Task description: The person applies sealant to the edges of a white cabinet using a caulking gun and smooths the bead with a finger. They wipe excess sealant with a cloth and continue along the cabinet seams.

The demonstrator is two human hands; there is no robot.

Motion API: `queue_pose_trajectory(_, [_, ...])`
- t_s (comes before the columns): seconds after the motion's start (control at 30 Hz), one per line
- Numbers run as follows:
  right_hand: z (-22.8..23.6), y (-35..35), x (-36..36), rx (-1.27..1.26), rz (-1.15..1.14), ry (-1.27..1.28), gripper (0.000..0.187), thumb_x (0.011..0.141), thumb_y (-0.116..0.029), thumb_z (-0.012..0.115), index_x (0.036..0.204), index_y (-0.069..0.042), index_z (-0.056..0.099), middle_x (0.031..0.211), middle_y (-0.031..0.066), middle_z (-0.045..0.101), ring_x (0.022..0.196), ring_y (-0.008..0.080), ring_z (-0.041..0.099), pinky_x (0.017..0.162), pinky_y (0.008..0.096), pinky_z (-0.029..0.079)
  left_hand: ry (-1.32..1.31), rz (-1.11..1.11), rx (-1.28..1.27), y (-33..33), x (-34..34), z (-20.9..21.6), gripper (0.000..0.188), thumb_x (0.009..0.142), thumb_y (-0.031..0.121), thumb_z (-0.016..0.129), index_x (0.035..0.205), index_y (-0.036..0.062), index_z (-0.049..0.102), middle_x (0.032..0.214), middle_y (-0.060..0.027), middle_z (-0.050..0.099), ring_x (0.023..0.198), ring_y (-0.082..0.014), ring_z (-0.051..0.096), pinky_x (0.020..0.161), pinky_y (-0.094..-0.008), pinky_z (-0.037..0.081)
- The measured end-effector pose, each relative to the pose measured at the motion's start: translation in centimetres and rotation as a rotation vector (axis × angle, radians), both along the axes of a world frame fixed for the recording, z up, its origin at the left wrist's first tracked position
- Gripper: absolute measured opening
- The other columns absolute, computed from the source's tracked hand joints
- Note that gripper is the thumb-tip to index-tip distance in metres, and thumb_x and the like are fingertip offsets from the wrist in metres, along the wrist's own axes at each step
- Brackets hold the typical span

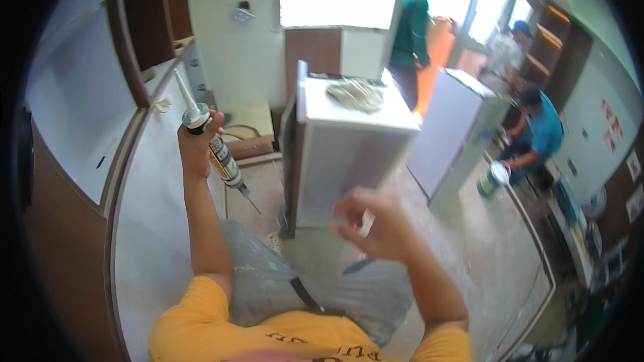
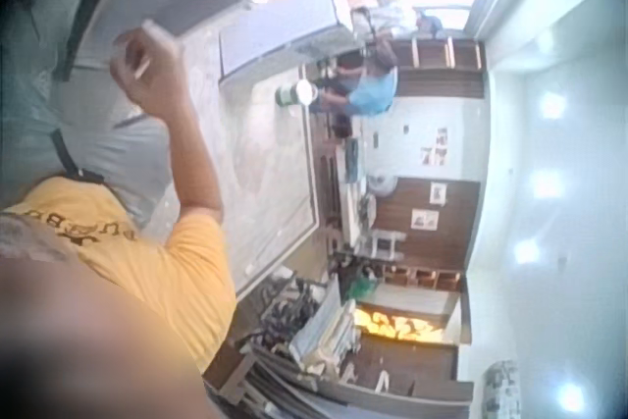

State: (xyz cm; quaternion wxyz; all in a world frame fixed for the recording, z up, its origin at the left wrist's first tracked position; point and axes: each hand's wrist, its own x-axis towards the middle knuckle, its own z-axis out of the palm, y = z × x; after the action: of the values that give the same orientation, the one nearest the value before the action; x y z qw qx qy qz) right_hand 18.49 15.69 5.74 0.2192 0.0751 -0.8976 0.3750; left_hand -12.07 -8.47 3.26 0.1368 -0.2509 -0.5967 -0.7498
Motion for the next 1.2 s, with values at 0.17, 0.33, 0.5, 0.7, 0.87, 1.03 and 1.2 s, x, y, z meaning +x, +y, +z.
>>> queue_pose_trajectory(0.17, [-11.8, -1.9, -7.9, -0.240, 0.292, -0.545, 0.045, 0.092, -0.030, 0.080, 0.127, -0.004, 0.071, 0.102, 0.0148, 0.074, 0.095, 0.0257, 0.071, 0.087, 0.0342, 0.056, -0.003, -0.199, 0.172, -2.3, 2.9, 5.3, 0.048, 0.085, 0.038, 0.087, 0.106, 0.0022, 0.065, 0.086, -0.0063, 0.066, 0.077, -0.0192, 0.068, 0.072, -0.0295, 0.055])
queue_pose_trajectory(0.33, [-15.1, -3.1, -12.3, 0.024, 0.472, -0.859, 0.083, 0.095, -0.063, 0.064, 0.156, -0.009, 0.046, 0.144, 0.0277, 0.058, 0.129, 0.0330, 0.061, 0.108, 0.0390, 0.046, -0.040, -0.474, 0.356, -4.0, 1.6, 4.6, 0.058, 0.088, 0.045, 0.082, 0.116, 0.0007, 0.058, 0.090, -0.0080, 0.064, 0.080, -0.0225, 0.068, 0.072, -0.0346, 0.057])
queue_pose_trajectory(0.5, [-10.0, 0.4, -13.0, -0.138, 0.704, -0.850, 0.048, 0.092, -0.030, 0.078, 0.134, -0.009, 0.068, 0.112, 0.0159, 0.076, 0.097, 0.0239, 0.074, 0.087, 0.0351, 0.057, -0.170, -0.431, 0.300, -5.1, -1.5, 1.0, 0.059, 0.093, 0.050, 0.075, 0.118, -0.0001, 0.057, 0.091, -0.0073, 0.062, 0.080, -0.0214, 0.066, 0.076, -0.0360, 0.057])
queue_pose_trajectory(0.7, [-9.9, 1.2, -17.9, 0.042, 0.288, -0.041, 0.068, 0.076, -0.002, 0.085, 0.139, -0.014, 0.064, 0.136, 0.0171, 0.065, 0.116, 0.0273, 0.069, 0.097, 0.0370, 0.056, -0.203, -0.794, 0.579, -6.2, -3.2, 0.8, 0.063, 0.101, 0.056, 0.060, 0.121, -0.0027, 0.053, 0.097, -0.0099, 0.060, 0.088, -0.0230, 0.064, 0.082, -0.0396, 0.055])
queue_pose_trajectory(0.87, [-12.1, -1.1, -17.4, 0.079, 0.466, 0.082, 0.082, 0.077, -0.006, 0.084, 0.151, -0.026, 0.053, 0.165, 0.0135, 0.036, 0.140, 0.0375, 0.051, 0.110, 0.0450, 0.049, -0.277, -0.899, 0.654, -5.6, -2.5, 1.4, 0.066, 0.100, 0.058, 0.061, 0.124, -0.0024, 0.047, 0.100, -0.0086, 0.053, 0.090, -0.0215, 0.057, 0.086, -0.0414, 0.050])
queue_pose_trajectory(1.03, [-11.9, -1.1, -16.7, 0.053, 0.422, 0.375, 0.076, 0.078, -0.015, 0.084, 0.148, -0.021, 0.055, 0.162, 0.0175, 0.040, 0.146, 0.0407, 0.044, 0.116, 0.0504, 0.041, -0.313, -0.968, 0.650, -3.3, 0.0, 3.1, 0.062, 0.100, 0.057, 0.062, 0.120, 0.0010, 0.044, 0.099, -0.0103, 0.053, 0.092, -0.0228, 0.062, 0.088, -0.0434, 0.055])
queue_pose_trajectory(1.2, [-11.6, -0.1, -14.5, -0.082, 0.489, 0.378, 0.065, 0.082, -0.019, 0.079, 0.143, -0.010, 0.058, 0.155, 0.0183, 0.050, 0.148, 0.0397, 0.042, 0.121, 0.0507, 0.034, -0.395, -1.028, 0.750, 1.0, 2.8, 3.3, 0.063, 0.101, 0.056, 0.059, 0.124, -0.0010, 0.047, 0.106, -0.0128, 0.057, 0.104, -0.0255, 0.064, 0.099, -0.0474, 0.054])
